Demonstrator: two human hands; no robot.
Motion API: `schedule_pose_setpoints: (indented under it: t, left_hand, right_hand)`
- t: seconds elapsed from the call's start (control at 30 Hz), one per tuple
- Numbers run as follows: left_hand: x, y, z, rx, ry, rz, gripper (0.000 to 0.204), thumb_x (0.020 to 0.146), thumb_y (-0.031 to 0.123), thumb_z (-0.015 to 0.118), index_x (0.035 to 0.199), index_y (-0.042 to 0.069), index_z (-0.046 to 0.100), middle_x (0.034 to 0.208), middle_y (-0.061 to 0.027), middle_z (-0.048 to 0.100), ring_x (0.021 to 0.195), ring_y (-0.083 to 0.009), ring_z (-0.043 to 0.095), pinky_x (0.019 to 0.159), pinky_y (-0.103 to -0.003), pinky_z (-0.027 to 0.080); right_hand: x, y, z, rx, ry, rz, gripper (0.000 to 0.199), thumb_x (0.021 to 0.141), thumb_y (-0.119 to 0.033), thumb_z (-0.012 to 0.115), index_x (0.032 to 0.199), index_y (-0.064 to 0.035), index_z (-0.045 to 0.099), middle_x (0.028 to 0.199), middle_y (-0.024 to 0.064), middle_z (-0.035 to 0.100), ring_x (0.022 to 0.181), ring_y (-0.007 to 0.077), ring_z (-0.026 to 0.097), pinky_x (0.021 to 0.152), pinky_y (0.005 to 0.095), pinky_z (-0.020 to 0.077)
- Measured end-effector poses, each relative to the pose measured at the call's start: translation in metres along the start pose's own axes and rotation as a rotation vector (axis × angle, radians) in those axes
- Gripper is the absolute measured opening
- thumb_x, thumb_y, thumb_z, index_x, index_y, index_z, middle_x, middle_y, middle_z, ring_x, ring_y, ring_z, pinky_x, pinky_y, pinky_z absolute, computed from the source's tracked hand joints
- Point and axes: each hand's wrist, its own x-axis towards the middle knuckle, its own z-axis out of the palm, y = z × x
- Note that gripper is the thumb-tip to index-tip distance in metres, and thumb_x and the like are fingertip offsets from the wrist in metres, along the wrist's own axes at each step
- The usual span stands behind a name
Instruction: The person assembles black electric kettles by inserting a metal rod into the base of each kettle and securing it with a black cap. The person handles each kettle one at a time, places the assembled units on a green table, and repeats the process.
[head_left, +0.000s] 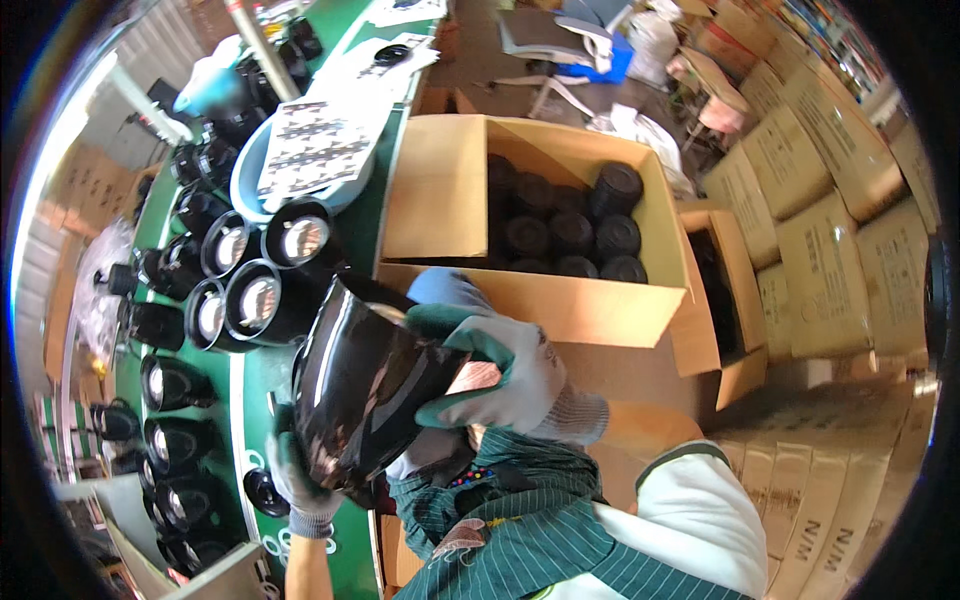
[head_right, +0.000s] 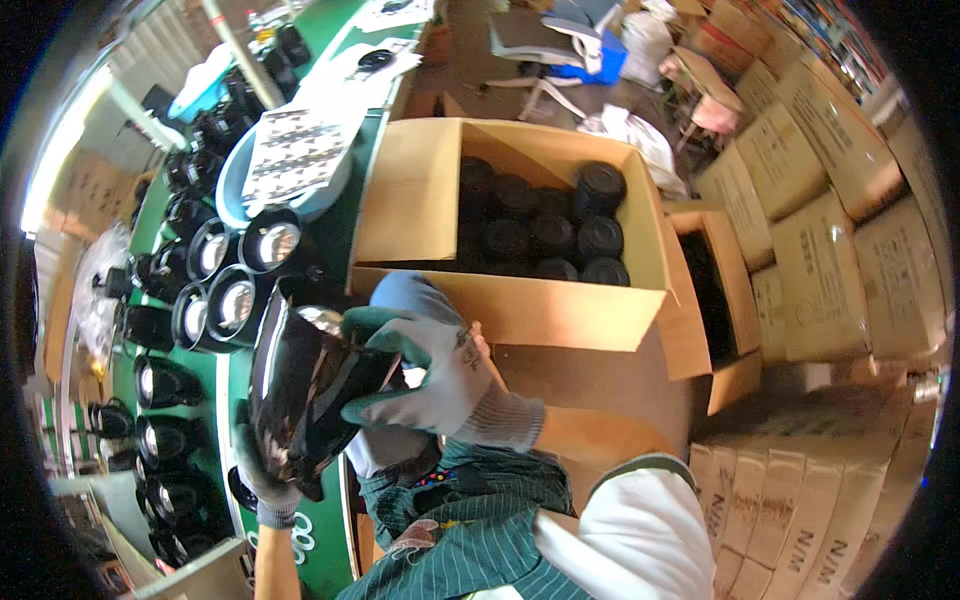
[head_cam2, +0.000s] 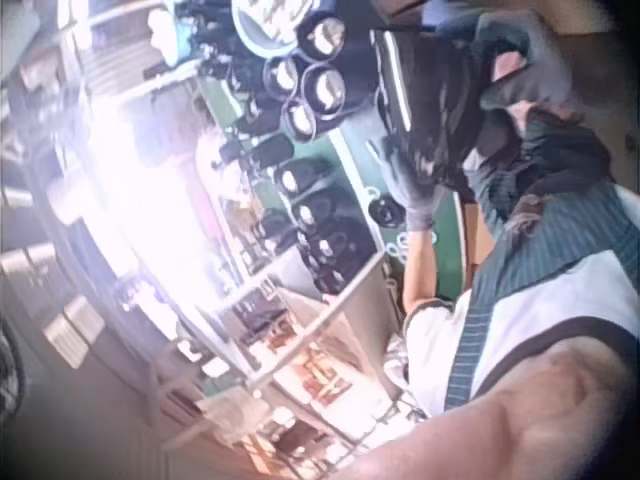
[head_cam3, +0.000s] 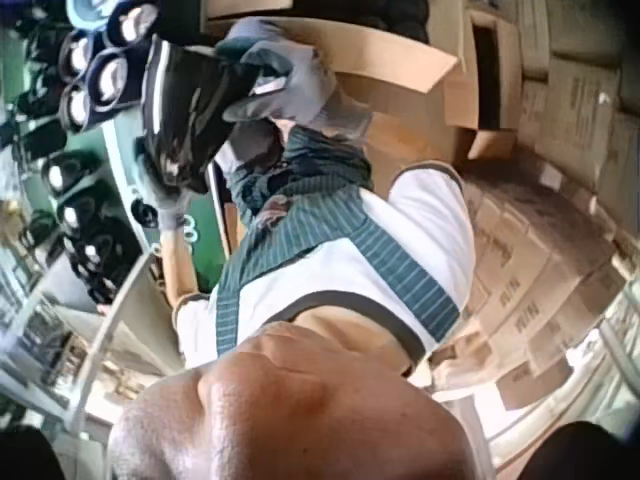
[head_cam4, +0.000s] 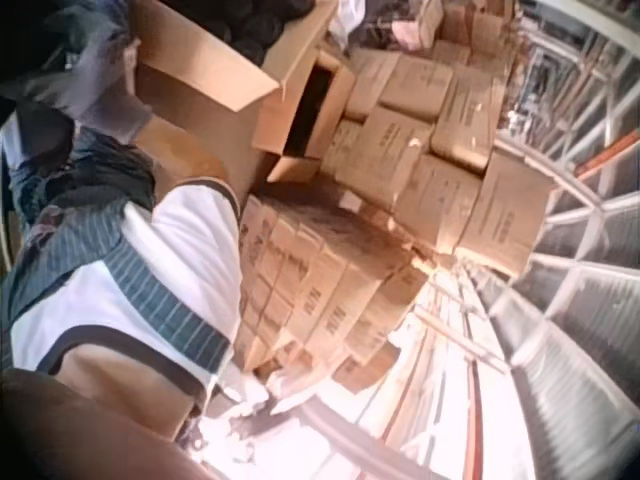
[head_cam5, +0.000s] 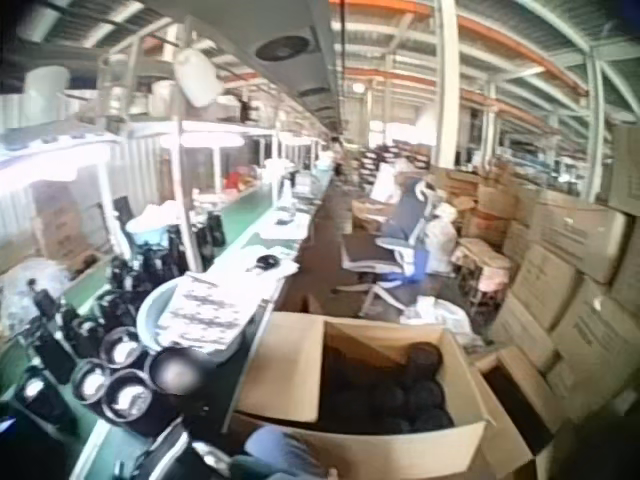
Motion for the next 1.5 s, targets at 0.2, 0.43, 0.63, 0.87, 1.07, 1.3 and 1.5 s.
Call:
schedule_pose_setpoints:
  t: [0.2, 0.43, 0.63, 0.87, 1.07, 1.3, 1.5]
  left_hand:
    - [0.042, -0.032, 0.045, -0.494, 0.129, -0.628, 0.065, 0.091, 0.019, 0.075, 0.147, -0.003, 0.048, 0.144, -0.0225, 0.057, 0.126, -0.0351, 0.061, 0.107, -0.048, 0.054]
    - [0.042, -0.070, 0.094, -0.708, 0.202, -1.007, 0.064, 0.088, 0.024, 0.079, 0.141, -0.002, 0.054, 0.137, -0.0212, 0.062, 0.120, -0.0338, 0.065, 0.105, -0.046, 0.054]
    - [0.042, -0.089, 0.118, -0.705, 0.111, -1.185, 0.061, 0.087, 0.024, 0.079, 0.138, -0.002, 0.056, 0.134, -0.0207, 0.063, 0.118, -0.0332, 0.066, 0.104, -0.046, 0.054]
    - [0.031, -0.076, 0.104, -0.755, 0.057, -1.307, 0.058, 0.086, 0.023, 0.079, 0.135, -0.001, 0.059, 0.131, -0.0200, 0.064, 0.115, -0.0326, 0.067, 0.103, -0.045, 0.055]
    - [0.029, -0.073, 0.107, -0.937, 0.020, -1.290, 0.056, 0.085, 0.023, 0.079, 0.132, -0.001, 0.060, 0.128, -0.0195, 0.066, 0.113, -0.0320, 0.068, 0.102, -0.044, 0.055]
    - [0.037, -0.061, 0.126, -1.017, -0.007, -1.192, 0.053, 0.084, 0.022, 0.079, 0.129, 0.000, 0.063, 0.125, -0.0188, 0.067, 0.111, -0.0314, 0.069, 0.100, -0.043, 0.056]
    - [0.059, -0.055, 0.124, -1.092, -0.091, -1.013, 0.050, 0.083, 0.021, 0.078, 0.126, 0.000, 0.065, 0.123, -0.0182, 0.068, 0.109, -0.0308, 0.070, 0.099, -0.043, 0.056]
  right_hand:
    - [-0.013, 0.011, -0.019, -0.009, 0.005, 0.038, 0.062, 0.081, -0.041, 0.087, 0.127, -0.0050, 0.065, 0.131, 0.0145, 0.061, 0.114, 0.0241, 0.066, 0.100, 0.0337, 0.0534]
    - [0.032, 0.085, -0.041, 0.265, 0.005, -0.239, 0.045, 0.092, -0.039, 0.078, 0.118, -0.0028, 0.070, 0.114, 0.0171, 0.072, 0.098, 0.0235, 0.072, 0.087, 0.0364, 0.0570]
    - [0.190, 0.352, -0.180, 0.173, 0.746, 0.270, 0.044, 0.099, -0.034, 0.069, 0.133, -0.0065, 0.065, 0.122, 0.0132, 0.071, 0.100, 0.0209, 0.071, 0.085, 0.0353, 0.0580]
    - [0.296, 0.491, -0.199, -1.220, 0.353, 0.764, 0.095, 0.084, -0.062, 0.074, 0.162, -0.0281, 0.031, 0.155, 0.0235, 0.041, 0.141, 0.0422, 0.043, 0.115, 0.0531, 0.0372]
    - [0.287, 0.541, -0.232, -1.233, 0.583, 0.603, 0.092, 0.079, -0.078, 0.070, 0.153, -0.0275, 0.051, 0.143, 0.0226, 0.052, 0.130, 0.0441, 0.054, 0.106, 0.0508, 0.0458]
    - [0.201, 0.299, -0.160, -0.090, 0.825, -0.110, 0.060, 0.105, -0.031, 0.063, 0.151, 0.0046, 0.048, 0.145, 0.0112, 0.059, 0.126, 0.0169, 0.057, 0.107, 0.0337, 0.0450]
    - [0.128, 0.094, -0.031, -0.068, -0.250, -0.472, 0.115, 0.064, -0.066, 0.089, 0.155, -0.0096, 0.048, 0.163, 0.0275, 0.028, 0.147, 0.0479, 0.033, 0.120, 0.0556, 0.0288]
